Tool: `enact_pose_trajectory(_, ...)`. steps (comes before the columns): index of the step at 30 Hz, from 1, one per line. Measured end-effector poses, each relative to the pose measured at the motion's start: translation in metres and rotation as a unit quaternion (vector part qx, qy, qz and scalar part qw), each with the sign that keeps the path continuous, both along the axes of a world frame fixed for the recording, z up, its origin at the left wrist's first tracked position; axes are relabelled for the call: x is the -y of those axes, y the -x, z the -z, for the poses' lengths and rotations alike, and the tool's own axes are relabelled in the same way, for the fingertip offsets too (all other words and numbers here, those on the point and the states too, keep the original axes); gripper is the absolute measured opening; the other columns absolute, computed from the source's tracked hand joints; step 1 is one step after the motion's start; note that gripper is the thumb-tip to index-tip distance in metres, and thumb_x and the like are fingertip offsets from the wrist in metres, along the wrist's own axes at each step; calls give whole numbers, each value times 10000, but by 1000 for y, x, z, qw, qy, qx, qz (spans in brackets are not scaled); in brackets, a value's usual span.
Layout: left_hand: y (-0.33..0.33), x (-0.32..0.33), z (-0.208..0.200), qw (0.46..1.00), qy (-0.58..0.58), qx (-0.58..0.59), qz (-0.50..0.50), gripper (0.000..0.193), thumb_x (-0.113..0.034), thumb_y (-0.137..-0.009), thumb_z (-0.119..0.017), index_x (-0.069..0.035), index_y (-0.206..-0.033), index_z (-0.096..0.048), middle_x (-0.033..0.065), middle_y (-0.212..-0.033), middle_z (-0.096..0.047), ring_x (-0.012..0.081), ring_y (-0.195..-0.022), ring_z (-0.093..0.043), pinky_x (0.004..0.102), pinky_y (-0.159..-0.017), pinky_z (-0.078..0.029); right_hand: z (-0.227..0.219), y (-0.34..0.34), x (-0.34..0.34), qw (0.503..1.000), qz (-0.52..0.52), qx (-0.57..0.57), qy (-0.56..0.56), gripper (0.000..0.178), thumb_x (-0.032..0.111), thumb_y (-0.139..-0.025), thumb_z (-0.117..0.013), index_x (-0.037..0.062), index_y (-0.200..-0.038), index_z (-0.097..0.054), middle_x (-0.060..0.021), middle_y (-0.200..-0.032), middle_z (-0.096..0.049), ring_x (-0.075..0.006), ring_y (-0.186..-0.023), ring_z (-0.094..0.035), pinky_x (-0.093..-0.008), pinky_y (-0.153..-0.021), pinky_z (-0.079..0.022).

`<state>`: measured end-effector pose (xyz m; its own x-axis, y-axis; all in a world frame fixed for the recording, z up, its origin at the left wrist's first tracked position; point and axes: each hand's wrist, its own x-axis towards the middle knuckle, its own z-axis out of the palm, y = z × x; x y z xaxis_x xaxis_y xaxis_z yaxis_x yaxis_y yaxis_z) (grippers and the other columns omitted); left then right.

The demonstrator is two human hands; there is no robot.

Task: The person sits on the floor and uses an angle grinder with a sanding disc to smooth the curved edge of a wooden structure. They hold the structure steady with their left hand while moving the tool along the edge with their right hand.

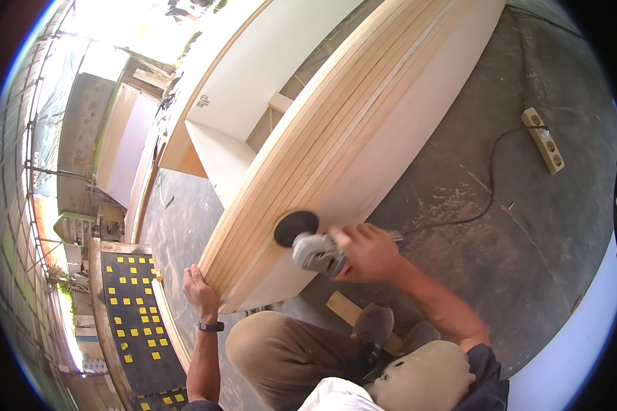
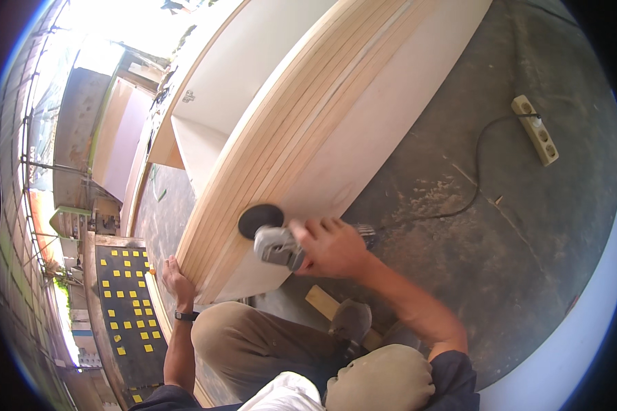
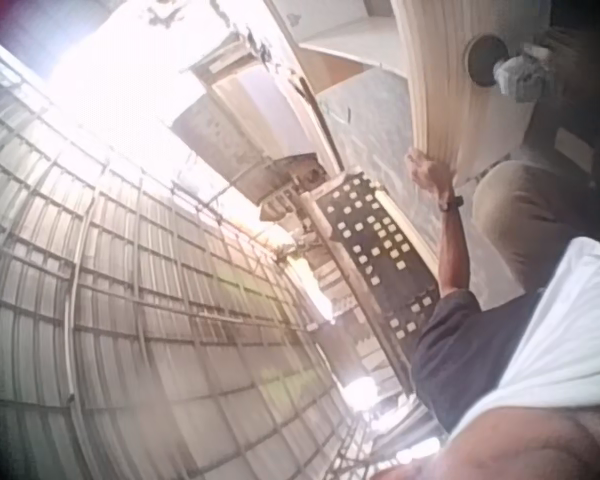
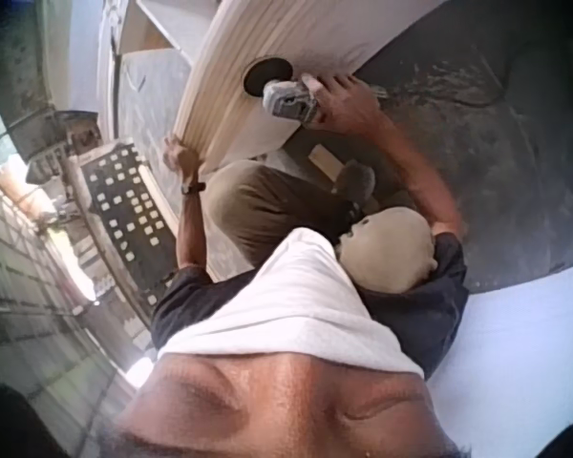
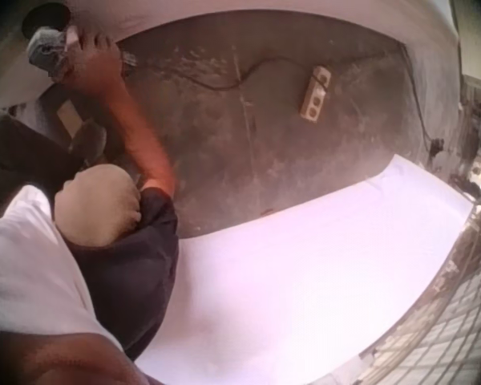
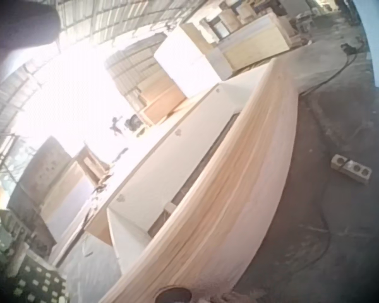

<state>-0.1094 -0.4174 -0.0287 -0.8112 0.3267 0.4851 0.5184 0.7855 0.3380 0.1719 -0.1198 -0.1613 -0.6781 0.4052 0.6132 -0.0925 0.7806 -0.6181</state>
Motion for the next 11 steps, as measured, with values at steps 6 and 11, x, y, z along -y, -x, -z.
enact_pose_trajectory(6, 2, 2, 1, 1000, -10, -15, 1, 465, -332, -1133, -474, 16, -829, -535, 182, -691, -521, 323, -663, -491, 500, -677, -365, -1, -7, -26, 996, 35, -45, 70, 910, 420, -702, -958, 40, -1421, -550, -167, -1106, -712, -376, -961, -748, -461, -796, -621)
enact_pose_trajectory(11, 2, 3, 2, 999, 4, -41, -8, 466, -345, -1129, -482, 10, -832, -541, 188, -697, -534, 321, -661, -495, 502, -678, -365, -4, -25, -72, 944, 91, -53, 313, 918, 435, -759, -965, 107, -1475, -495, -180, -1332, -720, -375, -1210, -744, -420, -953, -631)
